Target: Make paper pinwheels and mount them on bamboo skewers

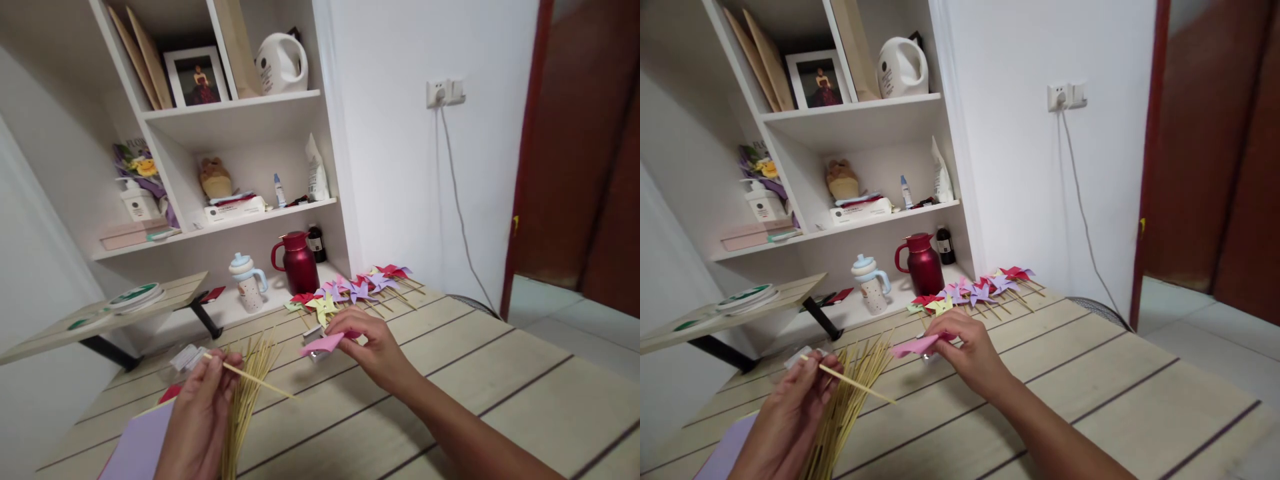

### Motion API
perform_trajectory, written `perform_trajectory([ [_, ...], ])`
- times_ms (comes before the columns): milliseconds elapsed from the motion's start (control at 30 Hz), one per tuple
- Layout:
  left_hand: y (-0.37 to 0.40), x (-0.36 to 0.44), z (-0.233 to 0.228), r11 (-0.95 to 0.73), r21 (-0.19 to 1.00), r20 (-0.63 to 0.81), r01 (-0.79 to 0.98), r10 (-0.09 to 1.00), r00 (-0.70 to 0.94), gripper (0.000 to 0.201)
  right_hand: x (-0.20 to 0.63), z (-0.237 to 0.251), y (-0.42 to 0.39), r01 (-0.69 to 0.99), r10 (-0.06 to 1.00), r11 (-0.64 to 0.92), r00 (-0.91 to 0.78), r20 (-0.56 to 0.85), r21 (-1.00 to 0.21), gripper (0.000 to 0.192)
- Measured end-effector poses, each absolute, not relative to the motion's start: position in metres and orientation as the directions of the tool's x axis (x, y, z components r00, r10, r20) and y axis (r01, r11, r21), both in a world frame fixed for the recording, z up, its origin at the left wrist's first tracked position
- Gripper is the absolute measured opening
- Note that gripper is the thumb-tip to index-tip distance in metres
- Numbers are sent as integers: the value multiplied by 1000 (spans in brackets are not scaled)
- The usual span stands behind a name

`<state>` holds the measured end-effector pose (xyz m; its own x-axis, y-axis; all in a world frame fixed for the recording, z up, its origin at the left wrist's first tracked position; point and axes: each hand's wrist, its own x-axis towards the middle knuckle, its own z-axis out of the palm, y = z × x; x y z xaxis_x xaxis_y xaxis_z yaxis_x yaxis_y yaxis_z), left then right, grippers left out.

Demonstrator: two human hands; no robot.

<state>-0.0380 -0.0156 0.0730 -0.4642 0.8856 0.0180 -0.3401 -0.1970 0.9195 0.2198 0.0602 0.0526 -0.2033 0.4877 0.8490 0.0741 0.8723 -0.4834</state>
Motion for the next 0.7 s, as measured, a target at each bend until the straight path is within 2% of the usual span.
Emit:
perform_trajectory([
  [67, -12, -32, 63, -162, 966, 65, -200, 904, -423, 17, 222, 55, 60, 70, 490, 871, -188, 851, -486, 11],
  [133, -9, -24, 55, -128, 991, 136, 45, 929, -345, 24, 222, 57, 59, 72, 487, 873, -182, 854, -482, 11],
  [233, -4, -8, 51, -143, 943, 202, 299, 963, -178, 31, 220, 58, 56, 83, 467, 884, -187, 864, -460, 11],
  [333, 2, 7, 48, -166, 926, 198, 338, 978, -62, 37, 217, 58, 54, 88, 431, 902, -209, 878, -422, 8],
  [500, 8, 17, 33, -180, 910, 186, 373, 982, 18, 42, 214, 57, 51, 81, 392, 920, -247, 886, -384, 5],
  [600, 9, 13, 31, -195, 911, 214, 362, 977, -12, 39, 215, 57, 51, 67, 401, 915, -252, 881, -398, 6],
  [700, 10, 10, 36, -254, 898, 313, 359, 943, -117, 37, 217, 58, 52, 70, 429, 903, -235, 872, -424, 7],
])
